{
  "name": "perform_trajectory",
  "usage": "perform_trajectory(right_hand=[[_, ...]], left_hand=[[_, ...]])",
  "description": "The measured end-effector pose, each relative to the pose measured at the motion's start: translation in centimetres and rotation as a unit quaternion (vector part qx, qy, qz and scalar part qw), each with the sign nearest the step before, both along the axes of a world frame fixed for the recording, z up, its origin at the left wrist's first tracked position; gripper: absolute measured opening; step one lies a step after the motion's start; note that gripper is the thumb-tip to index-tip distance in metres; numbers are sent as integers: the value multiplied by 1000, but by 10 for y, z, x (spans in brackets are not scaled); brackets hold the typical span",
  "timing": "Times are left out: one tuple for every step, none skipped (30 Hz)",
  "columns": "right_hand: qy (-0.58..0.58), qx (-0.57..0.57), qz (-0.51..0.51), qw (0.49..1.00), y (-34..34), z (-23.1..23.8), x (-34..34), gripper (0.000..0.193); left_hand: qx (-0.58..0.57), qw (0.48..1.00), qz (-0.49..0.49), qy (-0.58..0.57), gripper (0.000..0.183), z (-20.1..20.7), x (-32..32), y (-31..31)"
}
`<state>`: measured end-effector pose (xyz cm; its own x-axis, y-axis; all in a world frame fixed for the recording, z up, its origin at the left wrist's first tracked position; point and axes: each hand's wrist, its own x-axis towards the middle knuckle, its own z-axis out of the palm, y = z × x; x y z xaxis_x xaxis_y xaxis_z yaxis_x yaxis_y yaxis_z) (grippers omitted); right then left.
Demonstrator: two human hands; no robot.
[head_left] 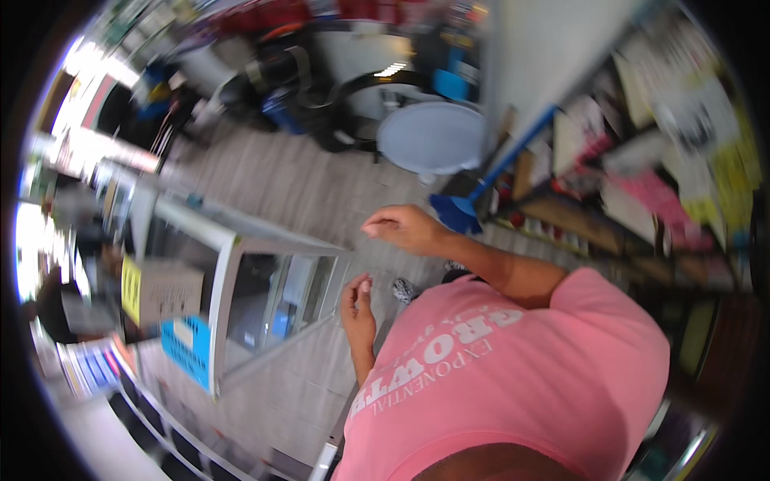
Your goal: The person picks up small white boxes from a shelf, opens them to reveal bubble-wrapped items, and places them back on the shelf. The person repeats this process with multiple boxes.
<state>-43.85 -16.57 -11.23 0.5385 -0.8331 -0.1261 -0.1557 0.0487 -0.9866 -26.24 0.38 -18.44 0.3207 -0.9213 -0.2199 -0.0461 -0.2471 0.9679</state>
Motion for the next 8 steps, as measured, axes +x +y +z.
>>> perform_trajectory(right_hand=[[12, -22, -3, 1000, 6, -4, -22, 34], [21, -30, -25, 999, 15, -7, -49, 32], [27, -38, -36, 998, 26, -10, -74, 30], [32, -49, -39, 998, 33, -12, -100, 29], [73, -51, -55, 995, 39, -19, -133, 28], [112, -52, -68, 990, 49, -35, -173, 27], [152, -54, -72, 984, 64, -55, -215, 26], [147, -50, -86, 984, 72, -57, -235, 26]], left_hand=[[-3, 1000, -10, -1, 29, 1, -7, -8], [-4, 999, -47, 2, 30, 2, -20, -15], [-6, 997, -71, 2, 31, 5, -33, -21], [-10, 996, -88, 1, 32, 8, -50, -28], [-1, 992, -130, -3, 33, 11, -67, -37], [8, 985, -170, -8, 34, 14, -87, -48], [14, 980, -200, -11, 35, 15, -107, -54], [17, 976, -214, -17, 35, 17, -125, -55]])
